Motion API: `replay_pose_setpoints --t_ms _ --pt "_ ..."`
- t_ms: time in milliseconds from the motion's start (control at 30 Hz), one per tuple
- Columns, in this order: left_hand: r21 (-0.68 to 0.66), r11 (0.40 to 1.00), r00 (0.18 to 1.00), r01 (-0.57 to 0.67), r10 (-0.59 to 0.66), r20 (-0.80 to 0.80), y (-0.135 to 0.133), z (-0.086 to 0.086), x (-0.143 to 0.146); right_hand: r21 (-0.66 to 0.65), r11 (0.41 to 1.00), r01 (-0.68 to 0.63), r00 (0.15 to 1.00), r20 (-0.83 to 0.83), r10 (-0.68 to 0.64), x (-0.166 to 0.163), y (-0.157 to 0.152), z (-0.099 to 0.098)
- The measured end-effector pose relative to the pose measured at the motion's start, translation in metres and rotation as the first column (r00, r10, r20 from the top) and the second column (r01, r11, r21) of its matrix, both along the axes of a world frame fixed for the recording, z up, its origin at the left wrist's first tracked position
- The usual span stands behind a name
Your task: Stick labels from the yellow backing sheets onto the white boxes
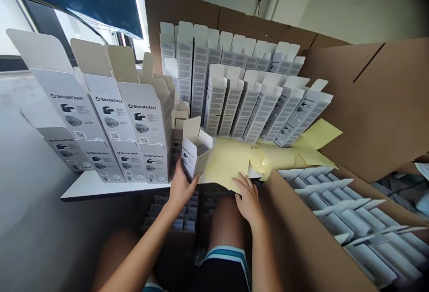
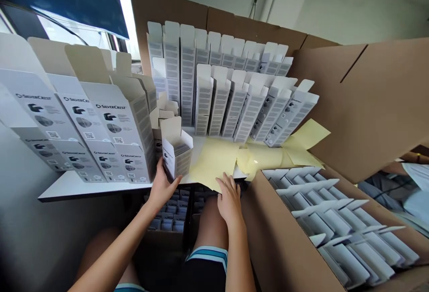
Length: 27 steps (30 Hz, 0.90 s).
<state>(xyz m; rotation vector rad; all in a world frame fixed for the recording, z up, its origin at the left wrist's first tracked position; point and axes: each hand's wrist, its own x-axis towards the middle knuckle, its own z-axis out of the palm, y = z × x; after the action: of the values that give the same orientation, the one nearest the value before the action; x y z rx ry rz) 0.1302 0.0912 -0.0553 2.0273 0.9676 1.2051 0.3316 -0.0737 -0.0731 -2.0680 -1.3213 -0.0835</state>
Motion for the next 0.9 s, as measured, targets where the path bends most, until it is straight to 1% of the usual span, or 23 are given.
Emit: replay_pose_setpoints --t_ms 67,167,233,267,300,333,367,400,433,467,500,533,567,600,633,667,700,800,833,867,900 --pt "0.049 0.999 1.0 -0.023 0.022 0.013 -0.001 -0.002 0.002 0.086 0.996 0.0 1.0 0.018 -0.002 0.009 0.0 -0.007" --pt "0.135 0.987 0.996 -0.086 0.08 0.047 -0.001 -0.005 0.002 0.201 0.98 0.008 0.999 0.039 -0.016 0.016 -0.001 -0.009" --pt "0.244 0.961 0.989 -0.131 0.108 0.104 -0.007 -0.008 0.001 0.294 0.955 0.046 0.997 0.041 -0.061 0.014 -0.003 -0.009" --pt "0.321 0.936 0.982 -0.148 0.101 0.156 -0.015 -0.011 0.0 0.352 0.932 0.084 0.994 0.036 -0.103 0.009 -0.005 -0.008" --pt "0.393 0.906 0.973 -0.156 0.071 0.221 -0.025 -0.015 -0.001 0.425 0.895 0.134 0.987 0.026 -0.16 0.002 -0.008 -0.008" --pt "0.445 0.884 0.959 -0.143 0.013 0.282 -0.039 -0.02 -0.002 0.501 0.845 0.188 0.975 0.011 -0.223 -0.006 -0.012 -0.007" --pt "0.464 0.877 0.929 -0.124 -0.061 0.364 -0.055 -0.025 -0.002 0.569 0.788 0.236 0.959 -0.008 -0.282 -0.016 -0.016 -0.006" --pt "0.411 0.911 0.899 -0.04 -0.146 0.412 -0.073 -0.031 -0.003 0.622 0.735 0.271 0.945 -0.027 -0.326 -0.028 -0.02 -0.005" --pt "0.296 0.95 0.859 0.104 -0.236 0.455 -0.089 -0.036 -0.004 0.657 0.695 0.292 0.935 -0.045 -0.351 -0.04 -0.025 -0.003" --pt "0.103 0.971 0.794 0.214 -0.234 0.561 -0.103 -0.039 -0.005 0.672 0.677 0.3 0.934 -0.062 -0.352 -0.053 -0.031 -0.002" --pt "-0.134 0.935 0.739 0.329 -0.166 0.652 -0.114 -0.042 -0.006 0.669 0.68 0.3 0.939 -0.081 -0.334 -0.065 -0.036 -0.002" --pt "-0.363 0.802 0.71 0.474 -0.104 0.696 -0.121 -0.043 -0.007 0.659 0.692 0.294 0.947 -0.101 -0.306 -0.077 -0.042 -0.002" --pt "-0.527 0.615 0.698 0.587 -0.053 0.714 -0.123 -0.043 -0.007 0.647 0.707 0.286 0.954 -0.12 -0.276 -0.09 -0.048 -0.004" --pt "-0.622 0.428 0.698 0.656 -0.031 0.715 -0.121 -0.042 -0.008 0.632 0.724 0.276 0.959 -0.135 -0.248 -0.101 -0.055 -0.007" --pt "-0.667 0.28 0.703 0.69 -0.04 0.71 -0.117 -0.04 -0.008 0.613 0.744 0.264 0.964 -0.144 -0.224 -0.112 -0.062 -0.011" --pt "-0.688 0.19 0.708 0.701 -0.07 0.702 -0.112 -0.039 -0.009 0.591 0.767 0.249 0.968 -0.141 -0.206 -0.123 -0.07 -0.016" --pt "-0.702 0.151 0.717 0.697 -0.104 0.689 -0.106 -0.039 -0.011 0.566 0.792 0.229 0.973 -0.125 -0.192 -0.132 -0.079 -0.022" --pt "-0.742 0.103 0.743 0.663 -0.212 0.634 -0.093 -0.043 -0.018 0.49 0.86 0.14 0.99 -0.065 -0.124 -0.151 -0.108 -0.04" --pt "-0.747 0.093 0.742 0.658 -0.247 0.623 -0.092 -0.046 -0.02 0.473 0.872 0.13 0.991 -0.087 -0.1 -0.153 -0.118 -0.045" --pt "-0.748 0.088 0.738 0.657 -0.274 0.616 -0.092 -0.049 -0.023 0.468 0.872 0.144 0.985 -0.154 -0.08 -0.153 -0.126 -0.049" --pt "-0.748 0.085 0.734 0.658 -0.292 0.613 -0.093 -0.052 -0.026 0.473 0.861 0.185 0.961 -0.271 -0.057 -0.151 -0.132 -0.051"
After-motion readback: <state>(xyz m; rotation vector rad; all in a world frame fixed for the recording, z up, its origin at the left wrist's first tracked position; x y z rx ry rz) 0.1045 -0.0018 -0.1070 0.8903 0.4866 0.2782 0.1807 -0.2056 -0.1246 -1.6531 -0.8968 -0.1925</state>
